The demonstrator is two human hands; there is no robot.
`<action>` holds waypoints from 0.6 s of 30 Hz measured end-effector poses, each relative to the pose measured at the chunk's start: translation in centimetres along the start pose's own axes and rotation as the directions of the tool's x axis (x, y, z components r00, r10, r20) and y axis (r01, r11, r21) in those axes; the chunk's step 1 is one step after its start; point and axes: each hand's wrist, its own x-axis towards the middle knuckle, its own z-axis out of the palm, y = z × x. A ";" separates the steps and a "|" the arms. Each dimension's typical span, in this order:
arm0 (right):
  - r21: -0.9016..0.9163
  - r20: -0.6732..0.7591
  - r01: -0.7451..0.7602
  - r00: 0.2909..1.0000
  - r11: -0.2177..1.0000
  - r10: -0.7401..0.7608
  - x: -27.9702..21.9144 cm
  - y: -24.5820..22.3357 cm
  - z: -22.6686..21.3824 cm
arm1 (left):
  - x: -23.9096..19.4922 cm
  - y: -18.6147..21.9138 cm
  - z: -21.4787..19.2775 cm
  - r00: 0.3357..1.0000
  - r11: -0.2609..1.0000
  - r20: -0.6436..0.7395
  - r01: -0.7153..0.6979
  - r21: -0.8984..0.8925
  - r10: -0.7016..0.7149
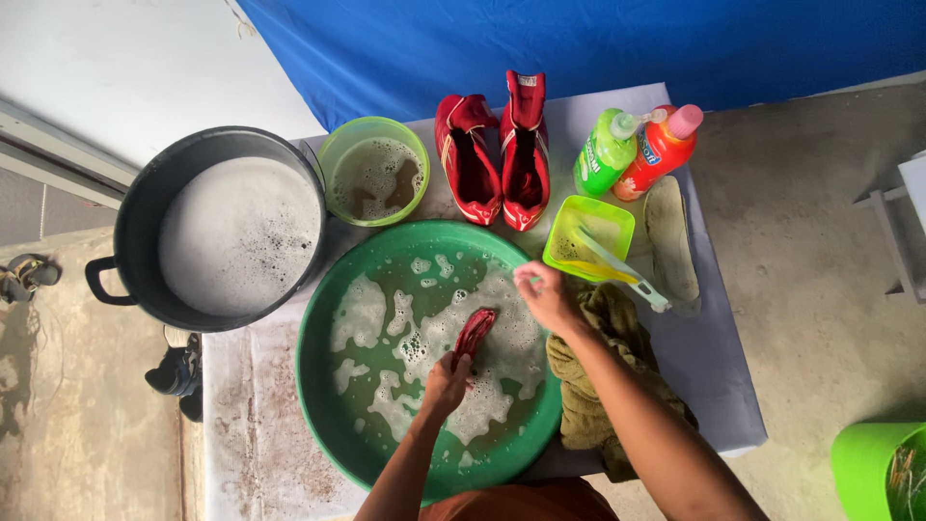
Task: The person washes red shoelaces and a shoe insole by hand in a green basin filled with soapy water. They scrub the shoelaces with a yellow brush, rinse them in a black pot, and then scrub the insole with the same brush before rinsing it in a smaller green bowl.
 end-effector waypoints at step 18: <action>-0.789 0.142 -0.116 0.921 0.603 0.362 4.1 -1.2 -11.3 | 0.9 2.9 2.3 0.998 0.998 0.000 -0.061 0.029 0.061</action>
